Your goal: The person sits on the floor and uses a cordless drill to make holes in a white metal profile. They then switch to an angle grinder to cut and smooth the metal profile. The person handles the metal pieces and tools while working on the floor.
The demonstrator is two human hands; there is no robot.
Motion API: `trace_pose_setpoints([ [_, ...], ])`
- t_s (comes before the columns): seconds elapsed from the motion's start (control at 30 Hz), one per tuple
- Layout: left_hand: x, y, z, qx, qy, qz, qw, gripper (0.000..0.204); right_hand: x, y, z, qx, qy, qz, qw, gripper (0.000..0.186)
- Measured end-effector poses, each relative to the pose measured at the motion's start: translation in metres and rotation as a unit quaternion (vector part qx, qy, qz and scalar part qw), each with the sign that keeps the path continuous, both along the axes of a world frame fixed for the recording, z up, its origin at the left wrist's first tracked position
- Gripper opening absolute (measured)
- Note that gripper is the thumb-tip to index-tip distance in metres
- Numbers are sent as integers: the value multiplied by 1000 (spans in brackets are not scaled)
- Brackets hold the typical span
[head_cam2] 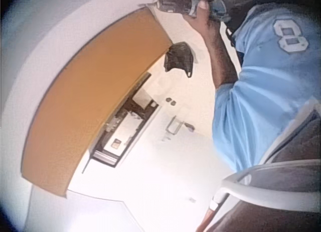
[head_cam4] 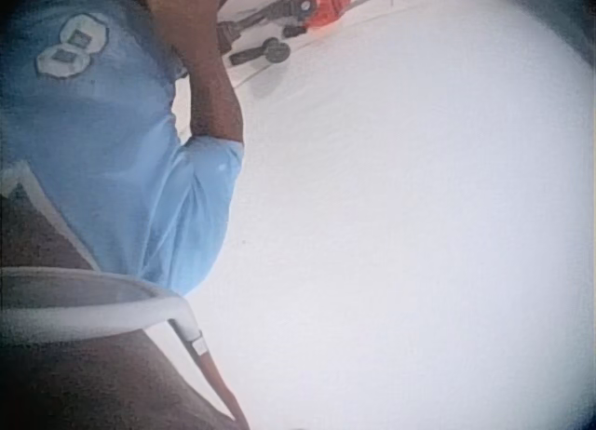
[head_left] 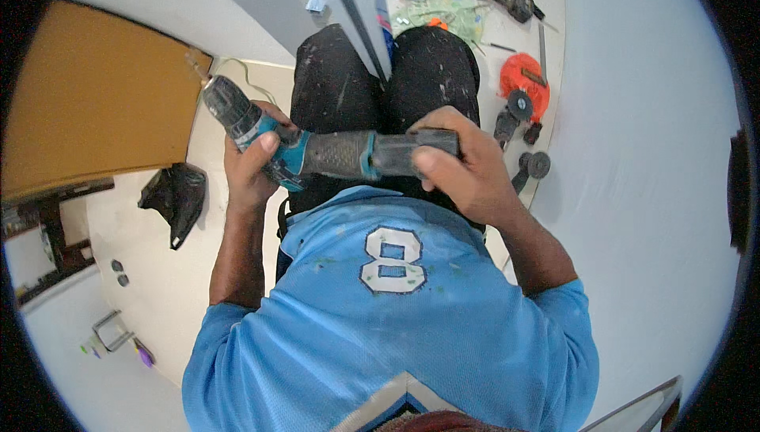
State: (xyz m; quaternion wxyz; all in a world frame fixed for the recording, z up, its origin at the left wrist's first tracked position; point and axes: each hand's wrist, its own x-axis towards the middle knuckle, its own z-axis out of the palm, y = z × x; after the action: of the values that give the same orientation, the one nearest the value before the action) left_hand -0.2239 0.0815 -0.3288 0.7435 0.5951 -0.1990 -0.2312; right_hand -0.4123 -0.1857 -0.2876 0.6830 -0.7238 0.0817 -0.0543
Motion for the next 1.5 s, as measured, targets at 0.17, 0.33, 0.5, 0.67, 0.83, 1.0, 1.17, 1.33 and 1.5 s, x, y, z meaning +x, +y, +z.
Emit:
trace_pose_setpoints([
  [0.17, -5, -9, -1, 34, 9, -15, 999, 51, -7, 8, -7, 75, 102, 23, 992, 44],
  [0.33, -24, -21, 3, 43, -8, -2, 999, 53, -11, 24, -18, -104, -7, -66, 992, 99],
  [0.5, -33, -27, 12, 59, -35, -19, 997, 53, -17, 24, -27, -36, 20, -56, 998, 118],
  [0.67, -26, -26, -3, 69, -35, -29, 997, 45, -18, 17, -33, -72, 18, -77, 994, 119],
  [0.83, 11, 7, -35, 15, 154, -51, 987, 56, -64, 6, -57, -51, -27, -138, 989, 82],
  [1.0, 25, 3, -41, -12, 207, 7, 978, 55, -228, 7, -246, 104, 206, -636, 736, 24],
  [1.17, 21, 5, -36, -4, 206, -1, 979, 51, -384, 47, -419, -210, 559, -441, 670, 57],
  [1.33, 18, -3, -28, 24, 165, -41, 985, 49, -258, 16, -409, -176, 398, -541, 720, 68],
  [1.5, 7, -17, -17, 36, 154, -50, 986, 46, -240, -20, -445, -130, 480, -532, 685, 70],
])
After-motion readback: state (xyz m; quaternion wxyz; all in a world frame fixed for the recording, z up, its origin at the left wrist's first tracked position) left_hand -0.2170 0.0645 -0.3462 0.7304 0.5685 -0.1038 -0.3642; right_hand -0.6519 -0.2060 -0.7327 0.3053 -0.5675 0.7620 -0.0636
